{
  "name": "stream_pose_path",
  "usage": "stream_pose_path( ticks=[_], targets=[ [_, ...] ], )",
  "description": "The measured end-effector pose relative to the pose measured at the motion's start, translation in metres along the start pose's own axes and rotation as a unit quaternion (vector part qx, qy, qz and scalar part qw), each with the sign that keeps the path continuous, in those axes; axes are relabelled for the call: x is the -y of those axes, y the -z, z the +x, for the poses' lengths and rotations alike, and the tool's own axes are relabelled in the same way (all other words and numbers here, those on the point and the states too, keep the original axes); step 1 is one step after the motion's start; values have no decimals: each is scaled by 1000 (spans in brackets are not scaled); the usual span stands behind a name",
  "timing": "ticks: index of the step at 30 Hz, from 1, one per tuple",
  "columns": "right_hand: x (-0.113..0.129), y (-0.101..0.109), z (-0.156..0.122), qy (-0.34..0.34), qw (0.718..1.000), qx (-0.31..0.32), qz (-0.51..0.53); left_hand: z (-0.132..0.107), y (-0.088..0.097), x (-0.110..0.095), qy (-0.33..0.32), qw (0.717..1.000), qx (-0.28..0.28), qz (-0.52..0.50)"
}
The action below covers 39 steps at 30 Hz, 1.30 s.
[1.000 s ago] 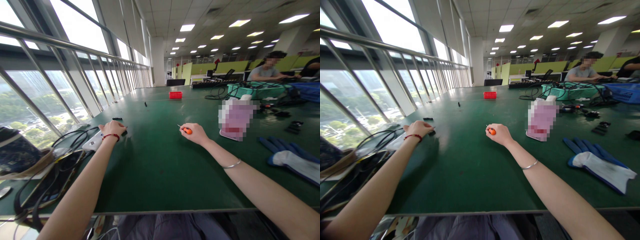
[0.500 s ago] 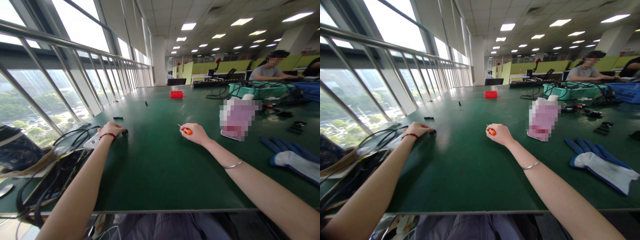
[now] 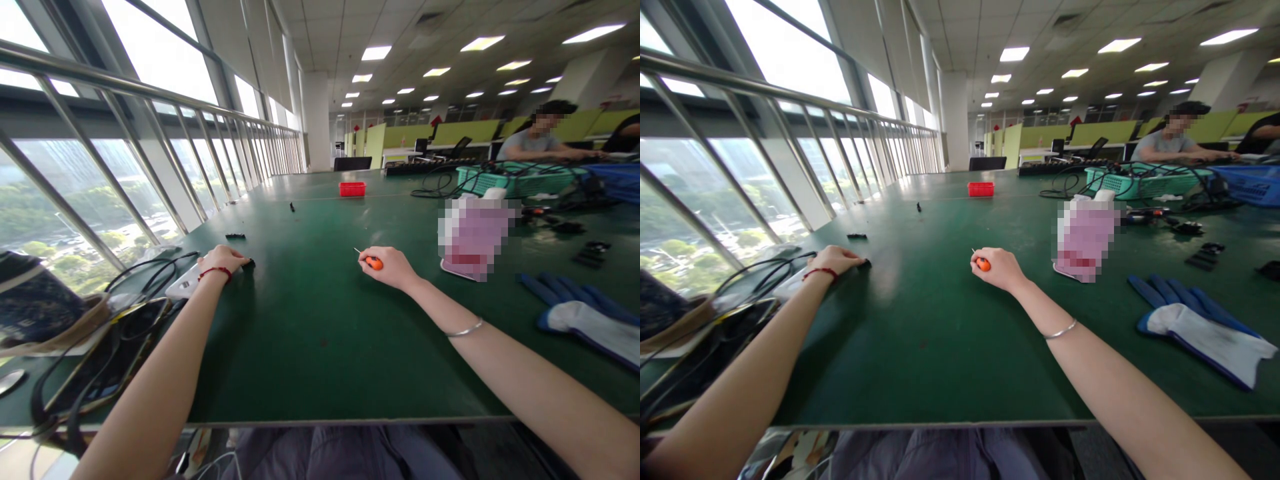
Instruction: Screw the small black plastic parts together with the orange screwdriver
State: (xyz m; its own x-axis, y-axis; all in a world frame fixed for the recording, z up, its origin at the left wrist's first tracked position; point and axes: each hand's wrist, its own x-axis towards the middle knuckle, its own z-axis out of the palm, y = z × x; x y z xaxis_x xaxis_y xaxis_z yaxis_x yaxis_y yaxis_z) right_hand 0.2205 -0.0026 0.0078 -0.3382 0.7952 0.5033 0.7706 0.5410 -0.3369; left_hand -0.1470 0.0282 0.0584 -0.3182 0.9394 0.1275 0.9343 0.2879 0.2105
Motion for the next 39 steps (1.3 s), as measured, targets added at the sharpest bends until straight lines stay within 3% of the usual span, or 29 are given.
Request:
stream_pose_path(
  ticks=[14, 24, 29, 34, 36, 39],
  targets=[
    [1, 0, 0, 4, 1000, 17, -3, 3, 1, 3, -7, 999, 51, -3],
    [2, 2, -1, -2, 1000, 29, -12, -4, 2, -4, -10, 999, 37, 27],
    [4, 2, 0, -10, 1000, 25, -16, -12, 7, -13, -53, 993, 30, 100],
    [17, 14, 4, -69, 995, -71, 19, -12, 0, -21, -81, 983, -19, 163],
    [23, 24, 7, -82, 986, -135, 58, -13, -8, -28, -111, 985, -34, 131],
    [30, 38, 11, -79, 963, -220, 138, -26, -21, -54, -214, 975, -49, 38]
  ],
)
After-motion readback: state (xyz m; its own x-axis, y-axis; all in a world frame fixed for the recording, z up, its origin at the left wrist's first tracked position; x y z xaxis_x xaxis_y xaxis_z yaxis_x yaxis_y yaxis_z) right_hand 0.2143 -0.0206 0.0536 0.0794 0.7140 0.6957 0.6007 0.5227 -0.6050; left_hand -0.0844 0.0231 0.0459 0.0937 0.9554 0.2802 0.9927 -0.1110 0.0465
